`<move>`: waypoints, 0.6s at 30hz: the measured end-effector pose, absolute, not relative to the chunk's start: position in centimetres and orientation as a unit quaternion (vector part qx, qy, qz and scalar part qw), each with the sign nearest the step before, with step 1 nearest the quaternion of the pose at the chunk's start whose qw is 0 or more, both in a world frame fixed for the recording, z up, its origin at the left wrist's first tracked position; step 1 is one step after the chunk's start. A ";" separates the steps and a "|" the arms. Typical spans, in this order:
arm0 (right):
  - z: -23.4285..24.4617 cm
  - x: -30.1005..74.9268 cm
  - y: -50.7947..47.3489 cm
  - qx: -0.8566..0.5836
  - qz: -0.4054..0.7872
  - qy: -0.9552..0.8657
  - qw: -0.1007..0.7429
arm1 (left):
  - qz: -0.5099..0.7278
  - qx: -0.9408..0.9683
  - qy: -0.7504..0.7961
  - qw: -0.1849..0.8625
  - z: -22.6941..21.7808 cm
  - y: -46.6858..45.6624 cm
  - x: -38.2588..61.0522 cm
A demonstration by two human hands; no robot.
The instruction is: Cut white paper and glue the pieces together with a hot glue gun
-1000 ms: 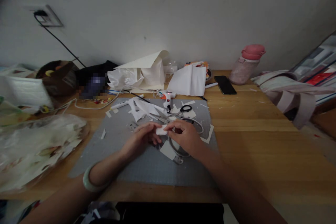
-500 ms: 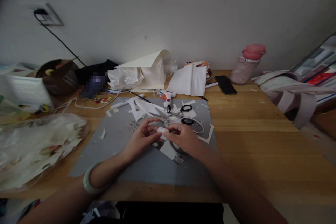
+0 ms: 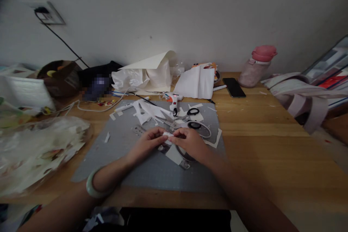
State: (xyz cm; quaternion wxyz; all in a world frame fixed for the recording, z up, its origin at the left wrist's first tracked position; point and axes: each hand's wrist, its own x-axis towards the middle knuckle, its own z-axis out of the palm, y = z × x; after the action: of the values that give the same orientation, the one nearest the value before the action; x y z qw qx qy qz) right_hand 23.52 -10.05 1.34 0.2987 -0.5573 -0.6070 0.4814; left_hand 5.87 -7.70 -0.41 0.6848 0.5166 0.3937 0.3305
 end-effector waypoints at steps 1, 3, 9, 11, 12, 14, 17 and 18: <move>1.3 23.5 -10.0 -0.558 0.482 -0.604 0.303 | 0.331 0.516 0.393 0.685 -0.4 -7.7 5.9; 1.4 23.5 -10.0 -0.564 0.490 -0.589 0.308 | 0.341 0.518 0.390 0.681 -0.4 -7.6 5.9; 1.7 23.8 -9.9 -0.583 0.522 -0.538 0.312 | 0.344 0.523 0.381 0.680 -0.1 -7.7 6.0; 1.8 23.8 -9.9 -0.575 0.526 -0.544 0.312 | 0.340 0.525 0.379 0.682 -0.1 -7.7 6.0; 1.8 23.8 -10.0 -0.570 0.529 -0.548 0.308 | 0.340 0.525 0.378 0.682 -0.1 -7.8 6.0; 1.8 23.7 -10.0 -0.564 0.533 -0.555 0.299 | 0.340 0.524 0.379 0.684 -0.2 -7.8 5.9; 1.7 23.6 -9.9 -0.567 0.529 -0.557 0.297 | 0.335 0.518 0.384 0.687 -0.2 -7.8 5.8; 1.7 23.6 -9.9 -0.568 0.528 -0.556 0.299 | 0.333 0.515 0.386 0.689 -0.2 -7.8 5.8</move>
State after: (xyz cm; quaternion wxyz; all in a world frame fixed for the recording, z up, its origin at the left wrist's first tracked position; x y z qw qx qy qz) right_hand 23.56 -9.89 1.74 0.2986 -0.5680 -0.5559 0.5283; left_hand 5.84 -7.77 -0.22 0.6887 0.5154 0.3862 0.3330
